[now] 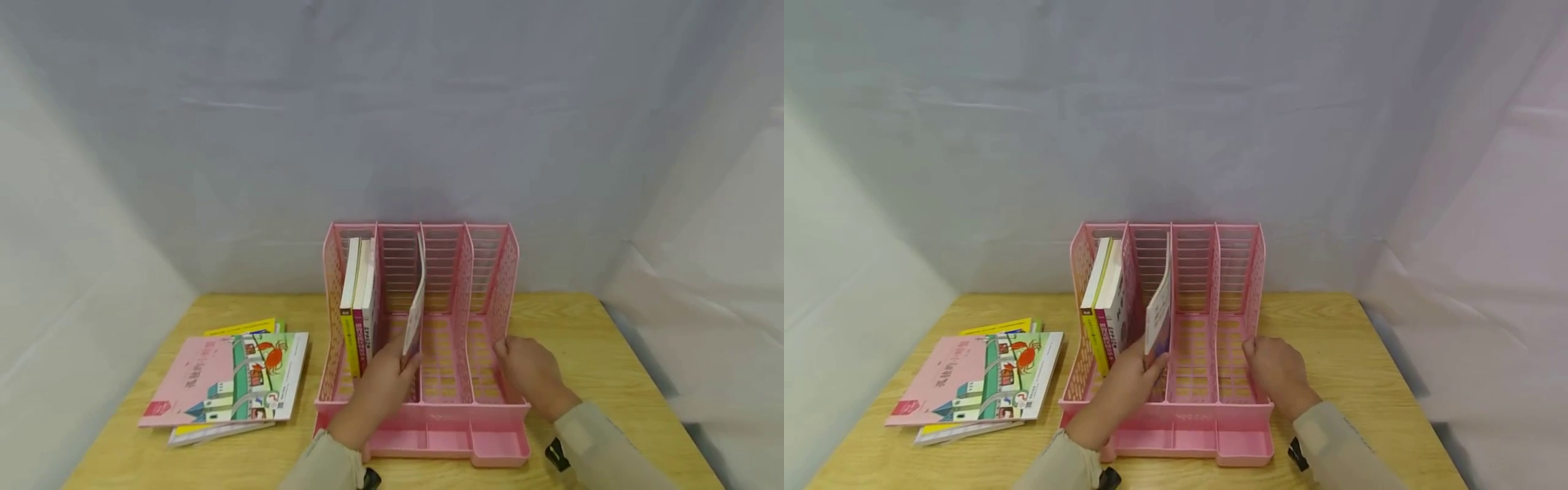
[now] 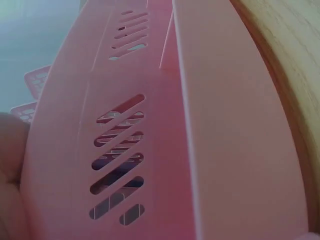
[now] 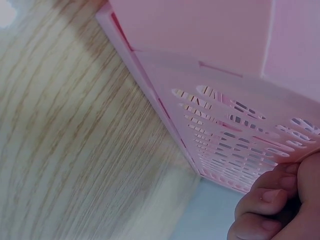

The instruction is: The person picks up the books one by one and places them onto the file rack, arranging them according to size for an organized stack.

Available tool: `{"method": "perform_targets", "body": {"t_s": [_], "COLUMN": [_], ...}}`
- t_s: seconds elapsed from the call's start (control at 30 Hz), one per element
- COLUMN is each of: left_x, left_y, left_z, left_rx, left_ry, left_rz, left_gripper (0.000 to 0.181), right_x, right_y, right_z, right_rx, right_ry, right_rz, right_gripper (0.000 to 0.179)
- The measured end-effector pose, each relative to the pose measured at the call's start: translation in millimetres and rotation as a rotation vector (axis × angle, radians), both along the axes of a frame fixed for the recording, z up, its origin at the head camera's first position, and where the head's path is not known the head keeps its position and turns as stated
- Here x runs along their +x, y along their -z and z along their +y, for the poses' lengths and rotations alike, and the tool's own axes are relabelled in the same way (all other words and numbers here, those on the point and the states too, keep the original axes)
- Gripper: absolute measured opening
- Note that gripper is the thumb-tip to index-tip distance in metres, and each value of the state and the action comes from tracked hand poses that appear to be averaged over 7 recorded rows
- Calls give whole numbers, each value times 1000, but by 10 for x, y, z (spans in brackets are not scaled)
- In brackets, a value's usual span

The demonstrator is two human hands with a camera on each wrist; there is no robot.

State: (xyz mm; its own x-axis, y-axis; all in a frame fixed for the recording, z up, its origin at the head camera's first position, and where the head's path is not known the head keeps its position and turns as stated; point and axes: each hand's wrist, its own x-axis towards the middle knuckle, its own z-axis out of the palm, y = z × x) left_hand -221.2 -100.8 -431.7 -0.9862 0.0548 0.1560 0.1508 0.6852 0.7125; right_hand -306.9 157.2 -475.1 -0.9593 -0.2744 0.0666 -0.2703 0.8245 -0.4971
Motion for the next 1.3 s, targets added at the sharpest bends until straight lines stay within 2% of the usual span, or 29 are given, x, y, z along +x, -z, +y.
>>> {"method": "perform_targets", "body": {"t_s": [0.07,0.17,0.27,0.33,0.43,0.53,0.63,0.83,0.9,0.93,1.0,1.1,1.2,1.3], "left_x": [-19,-11,-10,-23,-47,-46,-21,31,35,34,36,42,62,108], "left_y": [-6,-18,-21,-24,-26,-26,-18,-19,-16,-13,-11,-2,0,-8], "left_z": [5,4,-21,-32,-14,35,66,59,57,60,67,71,60,30], "left_rx": [-32,-91,-57,-18,28,-55,-134,-168,-175,-176,-171,-163,-139,-106], "left_ry": [66,146,187,188,137,49,-1,60,65,61,51,26,7,19], "left_rz": [-59,-138,-185,-164,-84,-6,4,7,15,17,18,25,70,157], "left_gripper": [68,94,105,100,90,84,81,78,78,78,78,78,77,71], "right_x": [0,9,11,20,28,24,23,50,57,57,49,24,9,19], "right_y": [-13,-34,-37,-28,-21,-28,-43,-51,-50,-49,-41,-25,-14,-15], "right_z": [21,39,45,50,60,60,51,69,77,76,71,48,24,19], "right_rx": [-3,5,7,11,22,27,9,97,161,162,159,71,17,40], "right_ry": [7,-2,-10,-18,-28,-2,22,-69,-114,-113,-110,-48,-2,-5], "right_rz": [-10,-6,5,19,31,23,16,124,179,183,177,97,41,33], "right_gripper": [43,45,44,42,40,42,45,36,32,32,32,35,41,41]}}
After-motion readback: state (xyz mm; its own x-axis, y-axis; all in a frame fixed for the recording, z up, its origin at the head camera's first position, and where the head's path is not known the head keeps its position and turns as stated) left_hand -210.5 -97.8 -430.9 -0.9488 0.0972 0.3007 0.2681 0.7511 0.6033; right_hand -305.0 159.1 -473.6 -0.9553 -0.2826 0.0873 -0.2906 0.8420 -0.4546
